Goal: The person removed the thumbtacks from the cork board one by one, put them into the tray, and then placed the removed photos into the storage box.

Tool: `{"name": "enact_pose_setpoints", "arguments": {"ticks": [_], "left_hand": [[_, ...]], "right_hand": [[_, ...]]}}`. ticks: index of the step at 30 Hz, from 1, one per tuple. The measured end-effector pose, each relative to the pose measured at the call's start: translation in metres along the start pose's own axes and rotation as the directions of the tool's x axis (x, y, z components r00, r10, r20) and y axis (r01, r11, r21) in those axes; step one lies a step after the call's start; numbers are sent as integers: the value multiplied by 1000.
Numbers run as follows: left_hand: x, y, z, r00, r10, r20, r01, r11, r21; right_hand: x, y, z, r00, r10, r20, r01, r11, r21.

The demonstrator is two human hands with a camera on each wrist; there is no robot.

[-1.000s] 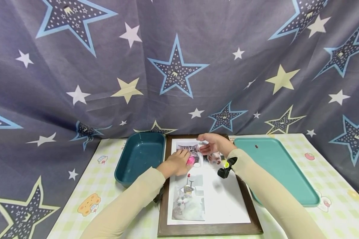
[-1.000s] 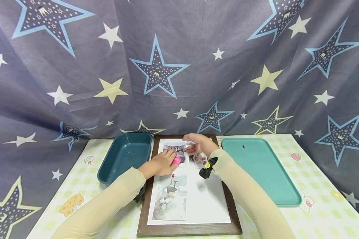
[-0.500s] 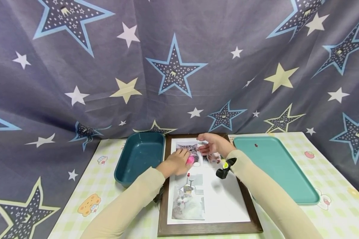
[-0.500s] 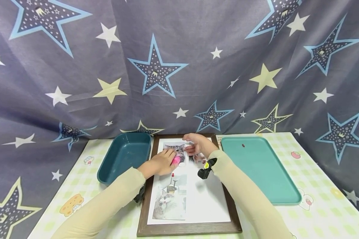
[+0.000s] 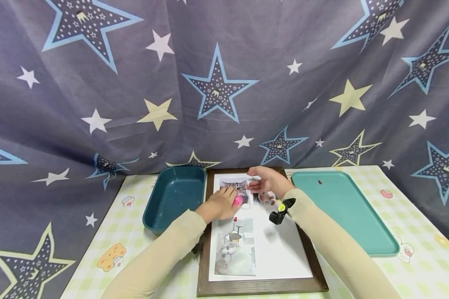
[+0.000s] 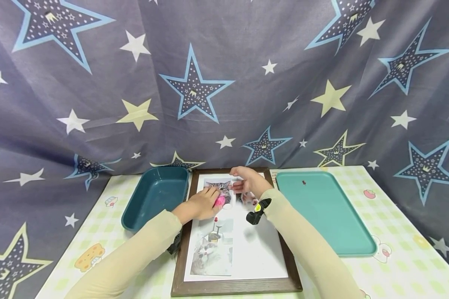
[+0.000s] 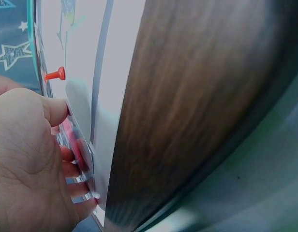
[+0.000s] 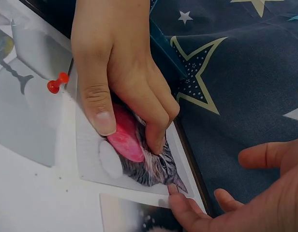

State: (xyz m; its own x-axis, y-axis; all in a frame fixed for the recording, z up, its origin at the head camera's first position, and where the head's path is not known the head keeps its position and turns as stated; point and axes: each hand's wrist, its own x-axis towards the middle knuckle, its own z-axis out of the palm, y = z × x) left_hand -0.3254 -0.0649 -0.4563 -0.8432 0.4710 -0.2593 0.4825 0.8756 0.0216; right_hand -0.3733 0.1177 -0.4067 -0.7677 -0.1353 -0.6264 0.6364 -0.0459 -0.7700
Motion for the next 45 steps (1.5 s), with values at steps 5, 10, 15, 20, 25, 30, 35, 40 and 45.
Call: {"name": "enact_pose_setpoints", "arguments": {"ticks": [5,10,15,20,25,30,35,40,45], "left_hand": [[0,-1,0,1000,0,0,0,1000,4],[0,-2,0,1000,-3,-2,3,1000,-2],[0,-2,0,1000,8,-9,-8,1000,1],[-2,-1,0,1000,15,-16,-15,1000,-4],[-2,-1,1,1000,13,-18,-13,1000,-6],[-2,0,0,1000,7,-13,-7,1000,-11],[-3,0,-4,1000,6,5,-6,1000,-9],[-2,-3,-6,1000,26,1,-26,999,-44],[0,-7,-7,998,61,-18,-62,996,-67]], "right_hand": [[1,-2,0,1000,17,-10,-17,1000,14],[2,-3,1,999,29,-34,-29,1000,11],[5,-3,0,999,-5,-45,7,998,57],[7,0,0,999,4,-42,-1,997,75],[9,5,-1,1000,21,-11,-20,999,41],[11,9,-3,999,30,40,-27,998,-58],[21,11,-8,995,49,90,-37,991,-128],[24,13,-10,992,40,121,-18,983,-183],[25,16,-12,988,34,151,-2,978,-208]]}}
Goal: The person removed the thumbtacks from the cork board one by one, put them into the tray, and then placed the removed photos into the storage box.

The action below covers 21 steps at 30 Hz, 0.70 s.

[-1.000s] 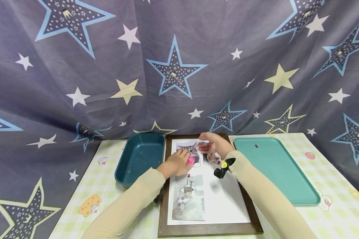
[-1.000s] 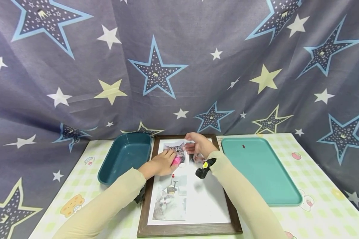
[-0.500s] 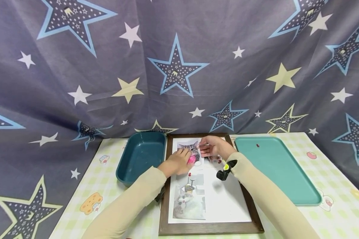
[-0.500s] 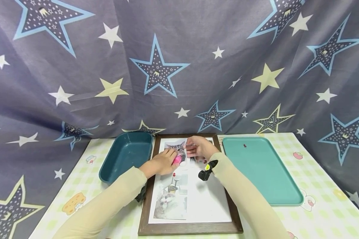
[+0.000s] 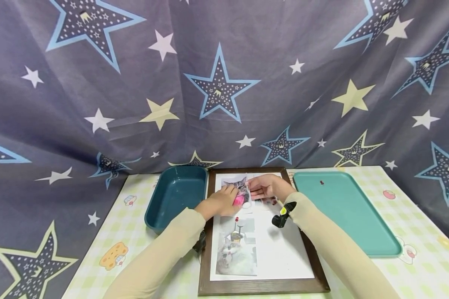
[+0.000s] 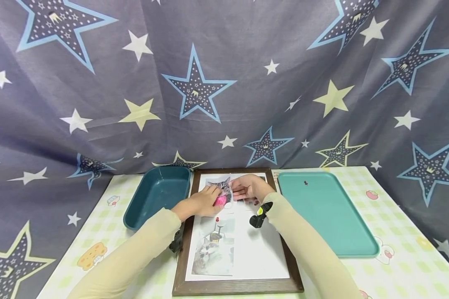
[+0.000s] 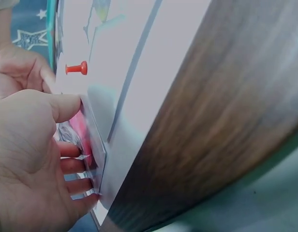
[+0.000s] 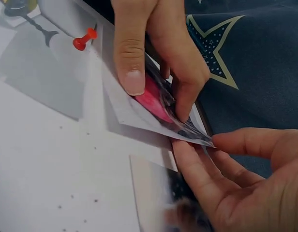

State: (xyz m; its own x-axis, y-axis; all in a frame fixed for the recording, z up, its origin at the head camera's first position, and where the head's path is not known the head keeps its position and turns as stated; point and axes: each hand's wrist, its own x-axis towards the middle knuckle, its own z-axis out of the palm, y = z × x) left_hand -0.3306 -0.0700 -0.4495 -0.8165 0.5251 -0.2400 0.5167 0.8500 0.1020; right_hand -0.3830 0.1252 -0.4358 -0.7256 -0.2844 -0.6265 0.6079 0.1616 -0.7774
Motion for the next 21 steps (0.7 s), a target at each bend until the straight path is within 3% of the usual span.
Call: {"name": "enact_pose_setpoints", "arguments": {"ticks": [5,21], "left_hand": [[-1,-2,-3,1000,20,-19,-20,999,-42],[-9,-6,-25,997,31,-72,-47,969,-241]], "right_hand": [[3,4,1,999,-30,10,30,999,-27],[5,8,5,996,-35,-86,34,999,-7]]}}
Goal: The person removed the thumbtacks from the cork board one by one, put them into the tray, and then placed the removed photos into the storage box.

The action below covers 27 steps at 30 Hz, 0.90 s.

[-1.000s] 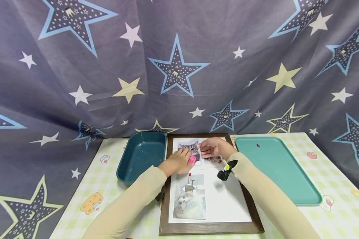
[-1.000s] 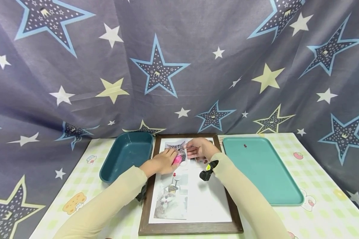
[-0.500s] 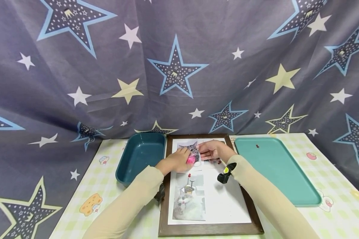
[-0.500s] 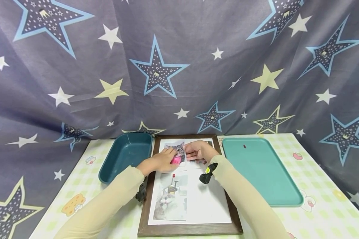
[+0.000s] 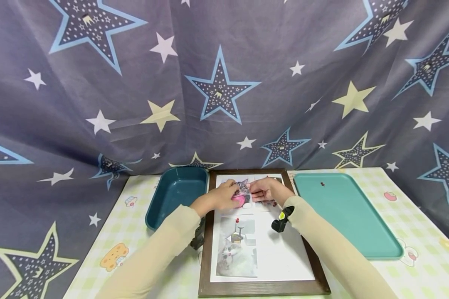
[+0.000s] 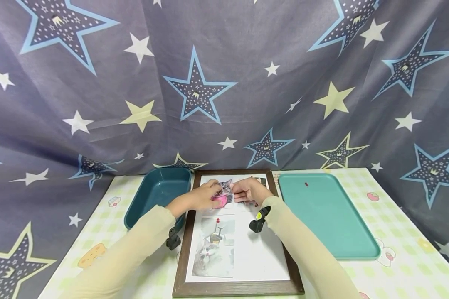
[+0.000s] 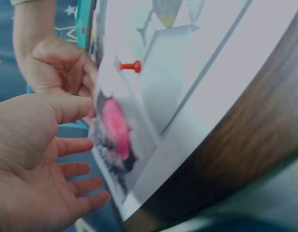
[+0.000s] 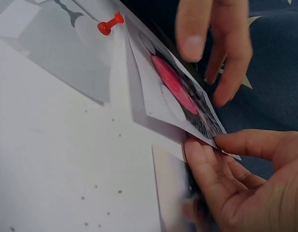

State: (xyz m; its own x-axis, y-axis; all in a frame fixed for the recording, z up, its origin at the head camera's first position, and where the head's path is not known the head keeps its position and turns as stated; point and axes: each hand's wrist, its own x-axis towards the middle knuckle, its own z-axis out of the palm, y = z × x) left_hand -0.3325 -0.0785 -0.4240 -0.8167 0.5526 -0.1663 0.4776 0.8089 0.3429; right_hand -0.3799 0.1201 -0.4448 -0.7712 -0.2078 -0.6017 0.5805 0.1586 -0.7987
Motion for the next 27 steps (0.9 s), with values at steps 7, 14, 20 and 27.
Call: {"name": "enact_pose_setpoints", "arguments": {"ticks": [7,14,20,27], "left_hand": [[-30,2,-35,999,22,-47,-24,998,-57],[-57,-21,-65,987,83,-139,-95,992,-78],[-75,-53,-82,976,-56,-212,15,982,-190],[-95,-93,-93,932,-292,-215,203,912,-357]], "right_hand": [[0,2,1,1000,1,-23,-1,1000,-1],[-1,0,0,998,-7,-63,8,1000,10],[-3,-4,0,999,5,-49,-5,1000,0],[-11,-11,2,1000,-23,-6,23,999,-23]]}}
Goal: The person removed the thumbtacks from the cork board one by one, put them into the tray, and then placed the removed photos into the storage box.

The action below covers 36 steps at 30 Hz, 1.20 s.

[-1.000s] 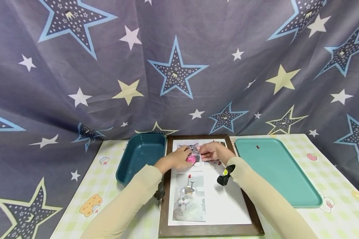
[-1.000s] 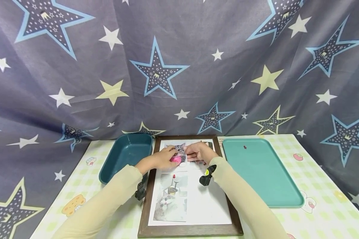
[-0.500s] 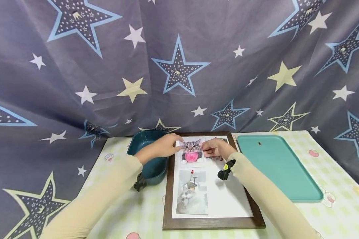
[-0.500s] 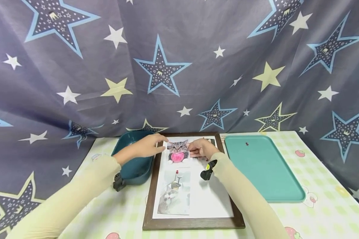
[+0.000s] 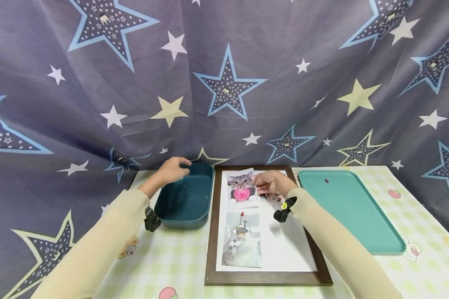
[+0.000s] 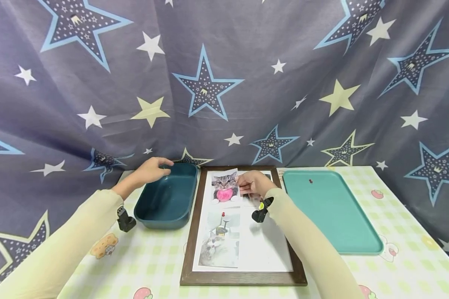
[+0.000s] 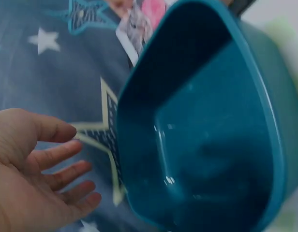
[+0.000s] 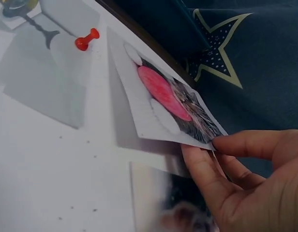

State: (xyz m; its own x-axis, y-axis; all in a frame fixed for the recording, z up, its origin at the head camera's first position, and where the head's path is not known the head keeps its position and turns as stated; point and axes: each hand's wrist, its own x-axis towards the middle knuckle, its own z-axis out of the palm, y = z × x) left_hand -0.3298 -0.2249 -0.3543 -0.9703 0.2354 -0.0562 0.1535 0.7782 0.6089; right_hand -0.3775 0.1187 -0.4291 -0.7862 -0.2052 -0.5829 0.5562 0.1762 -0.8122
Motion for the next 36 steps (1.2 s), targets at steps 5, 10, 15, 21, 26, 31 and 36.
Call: {"name": "enact_pose_setpoints", "arguments": {"ticks": [5,10,15,21,26,31,36], "left_hand": [[-2,-24,-13,989,-142,40,145,982,-119],[-4,-41,-21,954,-272,126,294,932,-214],[-1,-50,-20,918,-380,115,397,878,-268],[4,-56,-18,875,-477,81,476,821,-316],[4,-63,-17,861,-499,104,502,795,-341],[2,-68,-17,852,-508,129,518,779,-354],[2,-69,-17,851,-511,121,518,779,-353]], "right_hand": [[-5,-8,-2,999,-16,31,17,1000,-21],[-10,-19,-5,997,-15,72,19,998,-54],[-13,-23,-5,993,-30,115,36,998,-46],[-21,-26,-3,987,-42,152,40,999,20],[-29,-26,-2,971,-83,223,53,989,138],[-32,-27,-1,946,-124,298,51,969,242],[-31,-27,0,935,-137,327,40,957,289]]}}
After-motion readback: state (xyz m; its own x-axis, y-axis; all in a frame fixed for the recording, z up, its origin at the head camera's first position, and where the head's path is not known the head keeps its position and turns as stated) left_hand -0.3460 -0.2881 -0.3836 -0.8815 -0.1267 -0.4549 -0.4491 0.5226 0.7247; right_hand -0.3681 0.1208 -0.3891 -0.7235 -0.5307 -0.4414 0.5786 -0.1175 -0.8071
